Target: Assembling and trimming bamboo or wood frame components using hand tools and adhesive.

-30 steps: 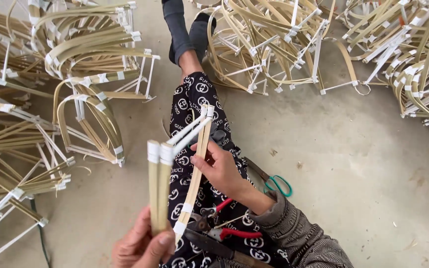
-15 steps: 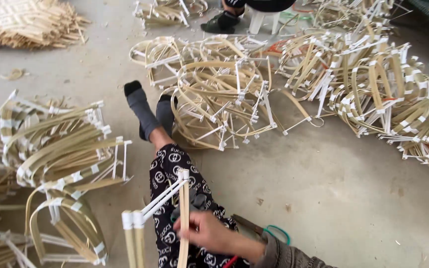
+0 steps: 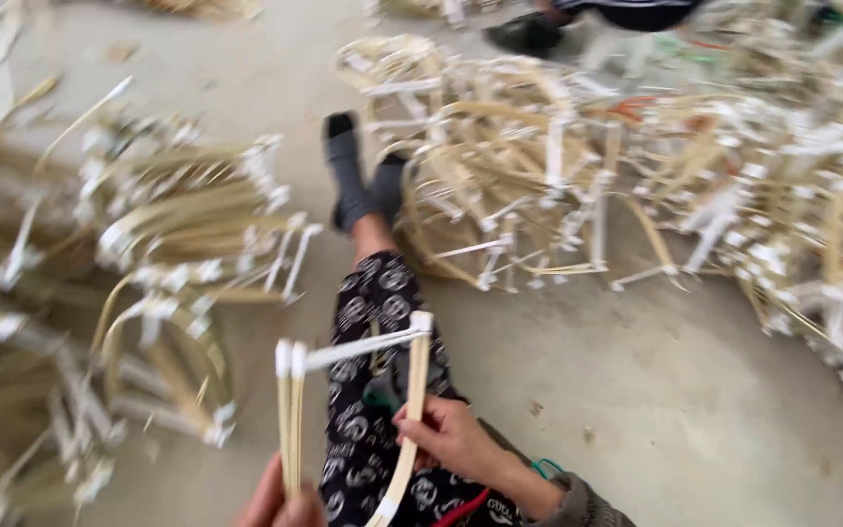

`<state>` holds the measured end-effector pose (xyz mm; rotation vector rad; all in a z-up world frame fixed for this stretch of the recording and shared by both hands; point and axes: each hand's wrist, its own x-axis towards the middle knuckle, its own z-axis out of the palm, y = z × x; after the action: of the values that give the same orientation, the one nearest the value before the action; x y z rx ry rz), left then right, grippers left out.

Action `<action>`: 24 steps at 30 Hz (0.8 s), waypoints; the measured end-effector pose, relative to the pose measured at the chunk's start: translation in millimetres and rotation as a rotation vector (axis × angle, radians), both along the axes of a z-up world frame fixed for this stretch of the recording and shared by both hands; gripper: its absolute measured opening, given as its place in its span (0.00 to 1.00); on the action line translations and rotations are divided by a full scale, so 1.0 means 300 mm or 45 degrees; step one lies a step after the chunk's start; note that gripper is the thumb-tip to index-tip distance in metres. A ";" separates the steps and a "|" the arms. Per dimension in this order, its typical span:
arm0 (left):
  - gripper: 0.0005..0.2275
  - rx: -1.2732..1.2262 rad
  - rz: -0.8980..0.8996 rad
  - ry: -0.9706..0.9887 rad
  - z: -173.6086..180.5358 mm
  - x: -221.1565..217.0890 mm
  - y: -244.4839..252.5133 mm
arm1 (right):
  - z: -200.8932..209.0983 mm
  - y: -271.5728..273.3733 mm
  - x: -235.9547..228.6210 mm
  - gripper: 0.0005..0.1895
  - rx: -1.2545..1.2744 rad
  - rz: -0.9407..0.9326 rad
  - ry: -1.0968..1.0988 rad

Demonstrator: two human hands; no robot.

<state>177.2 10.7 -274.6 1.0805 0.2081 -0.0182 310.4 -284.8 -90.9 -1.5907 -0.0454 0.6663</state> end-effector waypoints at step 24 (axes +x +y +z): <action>0.19 3.009 -0.176 -0.462 0.566 0.605 0.320 | 0.019 -0.062 0.038 0.20 0.024 0.098 -0.046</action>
<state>358.7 106.7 -104.7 3.3953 -0.3612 0.3971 321.9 -303.5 -85.4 -1.5893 -0.1401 0.6950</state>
